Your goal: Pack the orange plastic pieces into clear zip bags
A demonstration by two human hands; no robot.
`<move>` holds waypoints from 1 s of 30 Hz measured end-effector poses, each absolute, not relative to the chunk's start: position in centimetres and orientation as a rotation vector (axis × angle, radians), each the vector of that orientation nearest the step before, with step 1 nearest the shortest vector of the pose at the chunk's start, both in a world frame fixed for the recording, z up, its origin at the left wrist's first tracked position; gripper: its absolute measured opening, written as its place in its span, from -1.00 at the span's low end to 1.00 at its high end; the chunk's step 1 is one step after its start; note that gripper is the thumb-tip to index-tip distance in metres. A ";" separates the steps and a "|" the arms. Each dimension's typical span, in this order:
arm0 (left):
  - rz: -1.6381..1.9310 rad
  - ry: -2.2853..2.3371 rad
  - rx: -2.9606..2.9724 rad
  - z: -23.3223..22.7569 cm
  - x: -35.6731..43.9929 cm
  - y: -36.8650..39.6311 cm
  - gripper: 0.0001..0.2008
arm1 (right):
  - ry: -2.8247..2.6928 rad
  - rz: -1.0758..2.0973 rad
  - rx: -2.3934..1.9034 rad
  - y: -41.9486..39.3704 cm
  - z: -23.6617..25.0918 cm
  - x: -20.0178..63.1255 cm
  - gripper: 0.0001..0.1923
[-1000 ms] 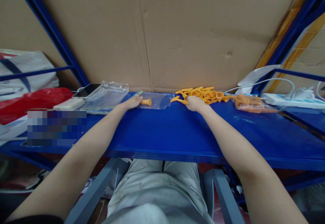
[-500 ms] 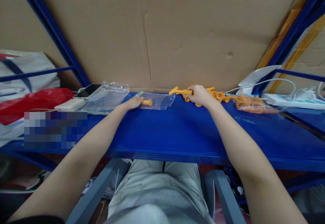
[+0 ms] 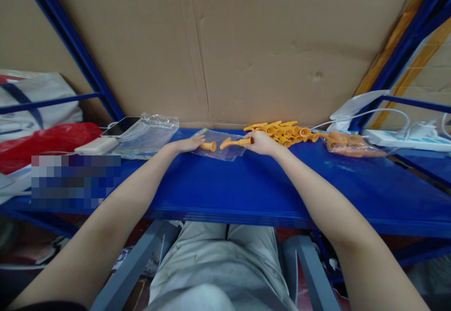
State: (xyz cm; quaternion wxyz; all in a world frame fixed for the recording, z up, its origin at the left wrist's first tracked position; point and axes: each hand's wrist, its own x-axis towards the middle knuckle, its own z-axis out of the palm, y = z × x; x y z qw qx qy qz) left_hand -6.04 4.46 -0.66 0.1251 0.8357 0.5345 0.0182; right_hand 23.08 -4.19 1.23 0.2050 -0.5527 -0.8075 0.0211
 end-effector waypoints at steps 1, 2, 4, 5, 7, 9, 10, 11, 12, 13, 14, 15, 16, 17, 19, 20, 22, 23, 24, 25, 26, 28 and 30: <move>0.041 1.540 2.425 -0.6 -5.8 4.3 -0.32 | -2.227 0.061 -1.545 -4.1 1.0 22.8 -0.69; 0.026 1.521 2.419 -0.6 -5.5 4.1 -0.31 | -2.204 0.063 -1.546 -4.0 0.7 22.6 -0.69; 0.001 1.480 2.423 -0.5 -5.1 3.9 -0.32 | -2.164 0.064 -1.542 -3.7 0.1 22.2 -0.69; -0.012 1.460 2.434 -0.5 -5.0 3.8 -0.32 | -2.147 0.064 -1.540 -3.6 -0.1 22.0 -0.70; -0.037 1.440 2.453 -0.5 -4.7 3.6 -0.33 | -2.123 0.057 -1.544 -3.5 -0.5 21.6 -0.73; -0.052 1.445 2.454 -0.5 -4.6 3.4 -0.33 | -2.117 0.042 -1.567 -3.6 -0.8 21.2 -0.76; -0.049 1.453 2.448 -0.5 -4.5 3.4 -0.33 | -2.118 0.038 -1.586 -3.7 -0.8 21.0 -0.78; -0.037 1.460 2.440 -0.5 -4.5 3.3 -0.32 | -2.120 0.037 -1.607 -3.8 -0.7 20.9 -0.79; -0.022 1.465 2.435 -0.5 -4.5 3.3 -0.32 | -2.125 0.038 -1.627 -3.9 -0.7 20.7 -0.80; -0.007 1.466 2.435 -0.6 -4.5 3.3 -0.31 | -2.128 0.041 -1.649 -4.0 -0.6 20.6 -0.80; 0.001 1.471 2.436 -0.6 -4.5 3.3 -0.31 | -2.132 0.045 -1.668 -4.2 -0.5 20.6 -0.80; 0.007 1.474 2.439 -0.6 -4.5 3.4 -0.30 | -2.135 0.051 -1.682 -4.3 -0.4 20.5 -0.79; 0.011 1.480 2.439 -0.7 -4.5 3.4 -0.29 | -2.140 0.062 -1.688 -4.4 -0.3 20.5 -0.78; 0.012 1.489 2.432 -0.8 -4.5 3.5 -0.28 | -2.147 0.080 -1.683 -4.5 -0.2 20.4 -0.77; 0.010 1.510 2.417 -0.9 -4.6 3.6 -0.26 | -2.161 0.124 -1.651 -4.5 -0.2 20.4 -0.75; 0.010 1.509 2.417 -0.9 -4.6 3.7 -0.26 | -2.167 0.139 -1.630 -4.5 -0.3 20.3 -0.74; 0.013 1.487 2.432 -1.0 -4.7 3.8 -0.27 | -2.167 0.133 -1.590 -4.4 -0.5 20.1 -0.73; 0.012 1.468 2.443 -1.0 -4.7 3.9 -0.28 | -2.163 0.113 -1.575 -4.2 -0.6 20.0 -0.73; 0.008 1.447 2.451 -1.0 -4.6 3.9 -0.29 | -2.165 0.093 -1.565 -4.1 -0.8 19.9 -0.73; 0.003 1.432 2.449 -1.0 -4.6 4.0 -0.28 | -2.170 0.076 -1.562 -4.0 -0.9 19.7 -0.73; -0.003 1.423 2.441 -1.0 -4.5 4.0 -0.28 | -2.173 0.058 -1.564 -3.8 -1.0 19.5 -0.74; 0.001 1.417 2.419 -1.0 -4.3 3.9 -0.26 | -2.179 0.028 -1.553 -3.5 -1.1 19.2 -0.74; 0.041 1.376 2.421 -1.1 -4.1 3.7 -0.25 | -2.171 0.008 -1.518 -3.2 -1.3 19.0 -0.71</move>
